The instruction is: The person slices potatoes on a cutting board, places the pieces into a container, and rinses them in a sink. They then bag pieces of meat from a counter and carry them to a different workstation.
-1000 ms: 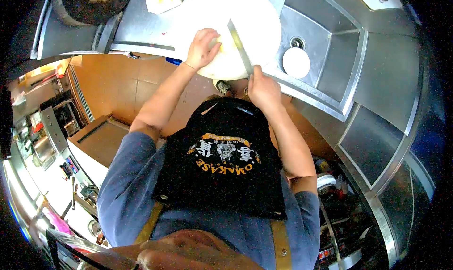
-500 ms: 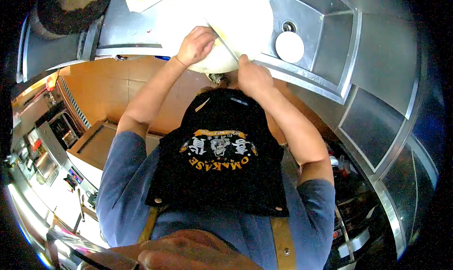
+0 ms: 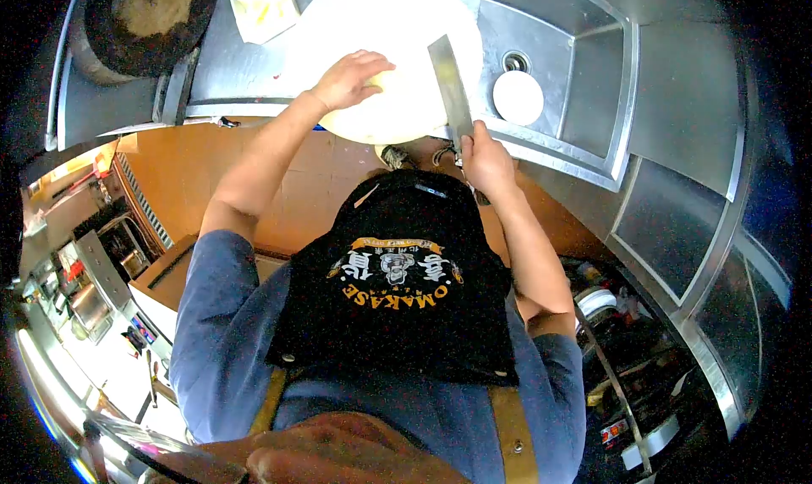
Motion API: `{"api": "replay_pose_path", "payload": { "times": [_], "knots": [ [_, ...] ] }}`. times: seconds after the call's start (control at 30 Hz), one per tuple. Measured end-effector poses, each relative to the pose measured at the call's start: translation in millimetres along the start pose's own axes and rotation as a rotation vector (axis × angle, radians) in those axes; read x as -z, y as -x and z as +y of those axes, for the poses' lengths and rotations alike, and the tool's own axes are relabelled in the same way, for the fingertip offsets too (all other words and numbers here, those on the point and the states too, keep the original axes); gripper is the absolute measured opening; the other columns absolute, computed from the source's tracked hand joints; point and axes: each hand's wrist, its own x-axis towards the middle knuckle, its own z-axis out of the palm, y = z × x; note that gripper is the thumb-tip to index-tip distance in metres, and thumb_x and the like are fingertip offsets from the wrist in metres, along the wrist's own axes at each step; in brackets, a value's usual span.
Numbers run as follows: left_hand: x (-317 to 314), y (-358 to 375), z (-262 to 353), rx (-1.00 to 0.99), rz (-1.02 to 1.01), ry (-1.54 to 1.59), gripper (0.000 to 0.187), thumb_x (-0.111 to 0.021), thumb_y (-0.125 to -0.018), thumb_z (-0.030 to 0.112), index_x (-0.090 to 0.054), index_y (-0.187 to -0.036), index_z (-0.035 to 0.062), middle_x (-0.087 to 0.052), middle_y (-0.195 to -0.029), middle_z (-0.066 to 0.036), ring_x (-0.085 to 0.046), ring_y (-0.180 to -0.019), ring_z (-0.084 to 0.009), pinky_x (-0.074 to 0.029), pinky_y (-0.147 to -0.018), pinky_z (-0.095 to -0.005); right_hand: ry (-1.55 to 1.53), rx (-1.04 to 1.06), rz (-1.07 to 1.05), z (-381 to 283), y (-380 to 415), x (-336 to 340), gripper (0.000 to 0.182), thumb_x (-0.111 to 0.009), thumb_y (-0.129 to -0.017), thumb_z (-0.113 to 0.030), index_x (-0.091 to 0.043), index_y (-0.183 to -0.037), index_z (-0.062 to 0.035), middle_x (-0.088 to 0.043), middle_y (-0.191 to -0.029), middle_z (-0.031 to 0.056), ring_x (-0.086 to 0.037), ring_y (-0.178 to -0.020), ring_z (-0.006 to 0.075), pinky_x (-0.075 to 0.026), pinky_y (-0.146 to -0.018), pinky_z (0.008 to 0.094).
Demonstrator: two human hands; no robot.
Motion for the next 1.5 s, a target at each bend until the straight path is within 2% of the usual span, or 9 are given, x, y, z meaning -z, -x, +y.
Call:
{"api": "replay_pose_path", "payload": {
  "times": [0.2, 0.33, 0.53, 0.73, 1.07, 1.13, 1.2, 1.27, 1.5],
  "knots": [
    [-45.4, 16.2, 49.9, 0.335, 0.355, 0.019, 0.046, -0.078, -0.071, 0.021, -0.058, -0.108, 0.002, -0.058, -0.102, -0.016, -0.055, -0.095, -0.0349, -0.046, -0.082, -0.0417, 0.208, 0.052, -0.127, -42.1, 0.2, -6.1, 0.022, -0.049, -0.092, -0.02, -0.047, -0.106, -0.0031, -0.062, -0.072, 0.0269, -0.061, -0.07, 0.0454, -0.046, -0.066, 0.0557],
    [-44.3, 17.7, 57.8, 0.302, 0.565, 0.002, 0.034, -0.075, -0.073, 0.016, -0.06, -0.099, 0.0012, -0.059, -0.096, -0.013, -0.057, -0.092, -0.0335, -0.047, -0.084, -0.041, 0.197, 0.024, -0.115, -54.0, 4.0, 10.5, 0.025, -0.048, -0.092, -0.02, -0.047, -0.11, -0.0029, -0.063, -0.068, 0.0245, -0.062, -0.067, 0.0441, -0.047, -0.065, 0.0548],
    [-40.0, 18.6, 38.1, 0.002, 0.434, 0.056, 0.019, -0.066, -0.073, 0.004, -0.06, -0.091, 0.0036, -0.06, -0.098, -0.012, -0.057, -0.094, -0.0314, -0.049, -0.081, -0.0388, 0.26, 0.142, -0.18, -60.3, 10.6, 7.2, 0.019, -0.047, -0.091, -0.017, -0.046, -0.102, -0.0009, -0.063, -0.071, 0.0253, -0.062, -0.069, 0.044, -0.047, -0.065, 0.0552],
    [-41.9, 18.3, 38.3, 0.043, 0.471, 0.098, 0.017, -0.066, -0.071, 0.005, -0.061, -0.088, 0.0049, -0.058, -0.095, -0.012, -0.056, -0.092, -0.0317, -0.049, -0.08, -0.0384, 0.296, -0.002, -0.391, -73.2, -10.2, 4.3, 0.024, -0.047, -0.085, -0.009, -0.047, -0.106, 0.0045, -0.066, -0.086, 0.0275, -0.066, -0.084, 0.0417, -0.049, -0.077, 0.0504],
    [-47.0, 18.3, 36.7, 0.087, 0.417, 0.081, 0.024, -0.067, -0.07, 0.005, -0.058, -0.092, 0.0055, -0.057, -0.096, -0.014, -0.054, -0.094, -0.0347, -0.046, -0.084, -0.0421, 0.314, 0.05, -0.313, -40.4, -7.6, -5.5, 0.031, -0.047, -0.087, -0.012, -0.046, -0.116, -0.0002, -0.067, -0.091, 0.0249, -0.066, -0.088, 0.0376, -0.05, -0.077, 0.0477],
    [-48.8, 17.2, 40.5, 0.174, 0.443, 0.105, 0.03, -0.069, -0.07, 0.008, -0.056, -0.097, 0.0046, -0.056, -0.1, -0.016, -0.052, -0.098, -0.0367, -0.045, -0.087, -0.0434, 0.111, 0.148, -0.135, -21.7, 8.2, 2.7, 0.033, -0.047, -0.092, -0.017, -0.045, -0.121, -0.0014, -0.066, -0.084, 0.0218, -0.067, -0.077, 0.0313, -0.052, -0.068, 0.0436],
    [-60.9, 11.6, 43.2, 0.241, 0.528, 0.056, 0.043, -0.071, -0.07, 0.015, -0.054, -0.107, -0.0001, -0.053, -0.11, -0.021, -0.05, -0.106, -0.038, -0.043, -0.092, -0.0446, -0.491, -0.099, -0.207, -0.2, 17.5, 7.1, 0.032, -0.047, -0.097, -0.02, -0.045, -0.125, -0.0049, -0.061, -0.07, 0.0132, -0.062, -0.059, 0.0219, -0.05, -0.055, 0.036],
    [-74.1, -1.5, 51.4, 0.283, 0.635, 0.09, 0.047, -0.07, -0.075, 0.018, -0.055, -0.115, -0.0015, -0.055, -0.118, -0.024, -0.051, -0.113, -0.0394, -0.042, -0.098, -0.0448, -0.971, -0.272, -0.277, 53.5, 14.3, -17.7, 0.016, -0.05, -0.096, -0.016, -0.051, -0.109, -0.0061, -0.05, -0.061, 0.0019, -0.05, -0.049, 0.0125, -0.044, -0.046, 0.0278],
    [-75.2, -18.1, 68.2, 0.372, 0.617, 0.063, 0.036, -0.059, -0.088, 0.014, -0.054, -0.12, -0.0014, -0.053, -0.126, -0.022, -0.048, -0.12, -0.0375, -0.039, -0.104, -0.0436, -0.979, -0.284, -0.383, 0.7, -8.9, -70.3, 0.013, -0.05, -0.096, -0.018, -0.051, -0.104, -0.0066, -0.048, -0.058, 0.0033, -0.048, -0.044, 0.0155, -0.042, -0.042, 0.0303]
  ]
}}
